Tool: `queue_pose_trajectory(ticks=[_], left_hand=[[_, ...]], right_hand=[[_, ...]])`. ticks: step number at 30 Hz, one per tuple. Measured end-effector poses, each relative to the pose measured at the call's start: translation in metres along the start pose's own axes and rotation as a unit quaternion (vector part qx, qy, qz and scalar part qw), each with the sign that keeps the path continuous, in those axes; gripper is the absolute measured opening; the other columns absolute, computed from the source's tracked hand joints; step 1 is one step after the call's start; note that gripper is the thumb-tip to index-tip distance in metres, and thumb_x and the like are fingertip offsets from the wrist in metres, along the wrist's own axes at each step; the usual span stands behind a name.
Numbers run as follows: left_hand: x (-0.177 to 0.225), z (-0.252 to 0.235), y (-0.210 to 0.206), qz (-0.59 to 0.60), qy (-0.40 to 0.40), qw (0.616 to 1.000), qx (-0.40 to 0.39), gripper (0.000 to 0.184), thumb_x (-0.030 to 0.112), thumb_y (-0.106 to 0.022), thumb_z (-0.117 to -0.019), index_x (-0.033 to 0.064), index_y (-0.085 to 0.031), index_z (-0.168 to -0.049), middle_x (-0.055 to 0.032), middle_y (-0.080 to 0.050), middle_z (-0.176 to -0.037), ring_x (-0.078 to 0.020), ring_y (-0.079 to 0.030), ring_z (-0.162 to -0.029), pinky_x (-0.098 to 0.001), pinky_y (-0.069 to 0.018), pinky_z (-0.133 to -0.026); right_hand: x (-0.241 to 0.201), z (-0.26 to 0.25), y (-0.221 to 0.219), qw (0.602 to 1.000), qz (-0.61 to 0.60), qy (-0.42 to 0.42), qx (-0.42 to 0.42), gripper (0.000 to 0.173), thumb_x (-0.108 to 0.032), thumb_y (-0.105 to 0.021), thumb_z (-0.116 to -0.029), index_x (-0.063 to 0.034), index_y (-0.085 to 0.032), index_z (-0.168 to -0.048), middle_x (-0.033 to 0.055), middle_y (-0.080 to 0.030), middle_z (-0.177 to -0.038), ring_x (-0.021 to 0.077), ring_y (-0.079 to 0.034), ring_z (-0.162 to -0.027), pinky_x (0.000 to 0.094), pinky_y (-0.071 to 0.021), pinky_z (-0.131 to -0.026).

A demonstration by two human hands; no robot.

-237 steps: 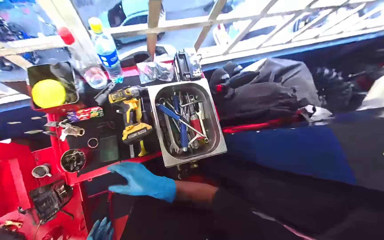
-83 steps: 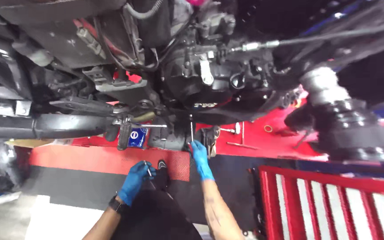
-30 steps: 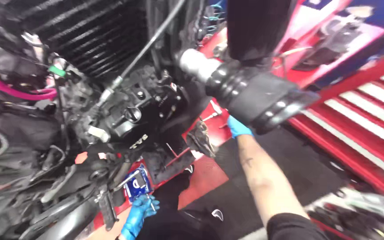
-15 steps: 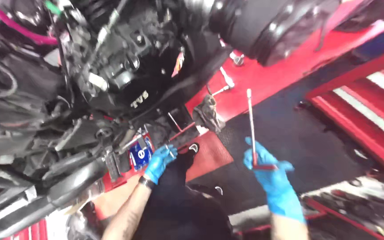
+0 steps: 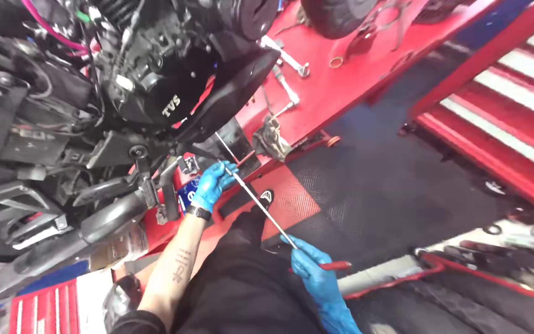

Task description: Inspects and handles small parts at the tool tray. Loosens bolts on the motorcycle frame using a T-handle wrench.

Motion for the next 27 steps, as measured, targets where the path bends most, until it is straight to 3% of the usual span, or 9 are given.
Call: queue_pose_trajectory(ticks=[5, 9, 14, 17, 19, 22, 27], left_hand=[[0.006, -0.001, -0.002, 0.012, -0.007, 1.0, -0.003, 0.025, 0.008, -0.038, -0.1099, -0.0035, -0.052, -0.127, -0.0139, -0.073, -0.107, -0.022, -0.074, -0.096, -0.0351, -0.0623, -0.085], [0.007, -0.003, 0.0, 0.015, -0.01, 1.0, -0.008, 0.023, 0.007, -0.038, -0.1095, -0.0025, -0.055, -0.123, -0.0127, -0.074, -0.102, -0.0211, -0.075, -0.09, -0.0338, -0.0628, -0.082], [0.017, 0.003, 0.001, -0.011, -0.026, 0.999, -0.027, 0.024, 0.013, -0.039, -0.1097, 0.0055, -0.056, -0.125, -0.007, -0.073, -0.105, -0.0164, -0.073, -0.091, -0.0318, -0.0618, -0.083], [0.015, 0.014, -0.003, -0.074, -0.034, 0.996, -0.047, 0.028, 0.019, -0.041, -0.11, 0.0113, -0.056, -0.132, -0.004, -0.071, -0.116, -0.0141, -0.072, -0.099, -0.0312, -0.0598, -0.089], [0.013, 0.008, -0.005, -0.056, -0.038, 0.997, -0.047, 0.026, 0.016, -0.04, -0.1097, 0.0094, -0.057, -0.128, -0.0049, -0.072, -0.113, -0.0151, -0.072, -0.099, -0.0319, -0.0604, -0.09], [0.018, -0.013, -0.004, 0.017, -0.053, 0.998, -0.039, 0.026, 0.012, -0.035, -0.1104, 0.0055, -0.058, -0.121, -0.0065, -0.073, -0.106, -0.0164, -0.073, -0.095, -0.0311, -0.0619, -0.085], [0.042, -0.04, 0.003, 0.047, -0.091, 0.994, -0.028, 0.041, 0.022, -0.024, -0.1137, 0.0029, -0.057, -0.13, -0.0082, -0.074, -0.111, -0.0157, -0.073, -0.099, -0.0292, -0.0606, -0.086]], right_hand=[[-0.006, -0.007, 0.002, 1.0, -0.011, -0.008, -0.018, 0.039, -0.005, -0.05, -0.0947, -0.0052, -0.07, -0.128, -0.0076, -0.046, -0.055, 0.0012, -0.036, -0.044, 0.0188, -0.0332, -0.042], [-0.007, -0.009, -0.004, 0.999, -0.022, -0.008, -0.032, 0.038, -0.004, -0.05, -0.0954, -0.0044, -0.07, -0.128, -0.0068, -0.047, -0.056, 0.0012, -0.037, -0.045, 0.0183, -0.0343, -0.043], [0.002, -0.013, -0.015, 0.989, -0.129, -0.07, -0.02, 0.038, -0.007, -0.045, -0.0953, -0.0017, -0.069, -0.124, -0.0081, -0.048, -0.057, 0.0005, -0.04, -0.044, 0.0173, -0.0367, -0.041], [-0.011, -0.013, -0.018, 0.999, 0.043, 0.031, 0.005, 0.033, -0.004, -0.052, -0.097, 0.0015, -0.069, -0.125, -0.0044, -0.061, -0.069, 0.001, -0.047, -0.051, 0.0175, -0.0417, -0.047], [-0.015, -0.015, -0.029, 0.994, 0.1, 0.049, -0.003, 0.034, -0.005, -0.053, -0.0984, 0.0004, -0.067, -0.128, -0.004, -0.066, -0.077, 0.0009, -0.051, -0.056, 0.0183, -0.0457, -0.05], [-0.006, -0.031, -0.046, 1.0, 0.02, 0.004, -0.015, 0.036, -0.004, -0.048, -0.0991, 0.0017, -0.065, -0.131, -0.0056, -0.053, -0.064, 0.0036, -0.043, -0.049, 0.0202, -0.0391, -0.044], [0.019, -0.076, -0.073, 0.998, 0.002, 0.044, -0.033, 0.032, -0.005, -0.052, -0.1011, 0.0024, -0.065, -0.13, -0.0064, -0.059, -0.072, -0.0001, -0.045, -0.055, 0.0181, -0.0411, -0.05]])
Point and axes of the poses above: each hand's wrist, its own z-axis away from the middle knuckle, its own y-axis out of the back of the hand, x = y × z, the point moved 7 cm from there along -z, towards the middle knuckle
